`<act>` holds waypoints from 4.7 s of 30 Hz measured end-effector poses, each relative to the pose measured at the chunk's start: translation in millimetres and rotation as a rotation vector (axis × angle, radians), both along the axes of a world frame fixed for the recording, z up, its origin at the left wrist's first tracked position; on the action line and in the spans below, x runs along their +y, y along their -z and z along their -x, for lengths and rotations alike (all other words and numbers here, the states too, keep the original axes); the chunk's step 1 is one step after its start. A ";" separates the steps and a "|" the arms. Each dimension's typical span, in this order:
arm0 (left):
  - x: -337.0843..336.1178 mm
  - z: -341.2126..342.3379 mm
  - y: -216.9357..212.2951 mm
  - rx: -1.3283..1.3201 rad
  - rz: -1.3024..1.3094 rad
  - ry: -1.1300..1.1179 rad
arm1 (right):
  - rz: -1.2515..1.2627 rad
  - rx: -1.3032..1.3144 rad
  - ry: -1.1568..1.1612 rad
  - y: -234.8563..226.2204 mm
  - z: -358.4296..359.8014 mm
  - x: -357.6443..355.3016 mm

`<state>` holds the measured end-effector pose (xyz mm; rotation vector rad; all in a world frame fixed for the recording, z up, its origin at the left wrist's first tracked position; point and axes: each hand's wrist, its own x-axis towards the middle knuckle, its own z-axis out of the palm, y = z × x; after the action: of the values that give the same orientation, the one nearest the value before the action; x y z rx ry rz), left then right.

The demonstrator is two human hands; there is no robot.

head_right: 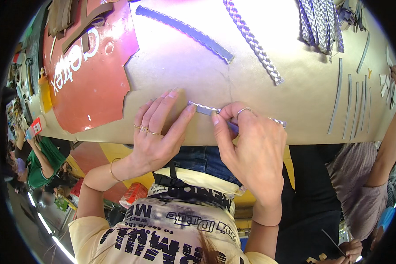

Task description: The person gathers braided strips and flat pieces from a workbench, then wraps the flat pieces around the braided strips to form finished decorative items. The person also moves around the workshop to retrieve materials and place items into a bin.

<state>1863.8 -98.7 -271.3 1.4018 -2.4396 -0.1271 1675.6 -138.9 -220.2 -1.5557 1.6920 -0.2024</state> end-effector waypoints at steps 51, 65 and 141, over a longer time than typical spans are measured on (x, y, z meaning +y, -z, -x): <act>22.4 27.2 -5.1 -0.011 -0.255 -0.116 | -0.038 -0.014 0.021 -3.4 28.3 1.0; -11.0 83.6 -99.5 0.651 0.181 -0.062 | -0.054 0.412 -0.627 -79.4 194.5 10.1; 15.1 -67.1 -7.1 -0.109 -0.205 0.129 | 1.175 -0.240 0.573 81.2 51.3 43.8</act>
<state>1930.9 -83.6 -264.2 1.3637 -2.6716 -0.3492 1624.3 -95.1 -301.4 -1.5938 1.8515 -1.8584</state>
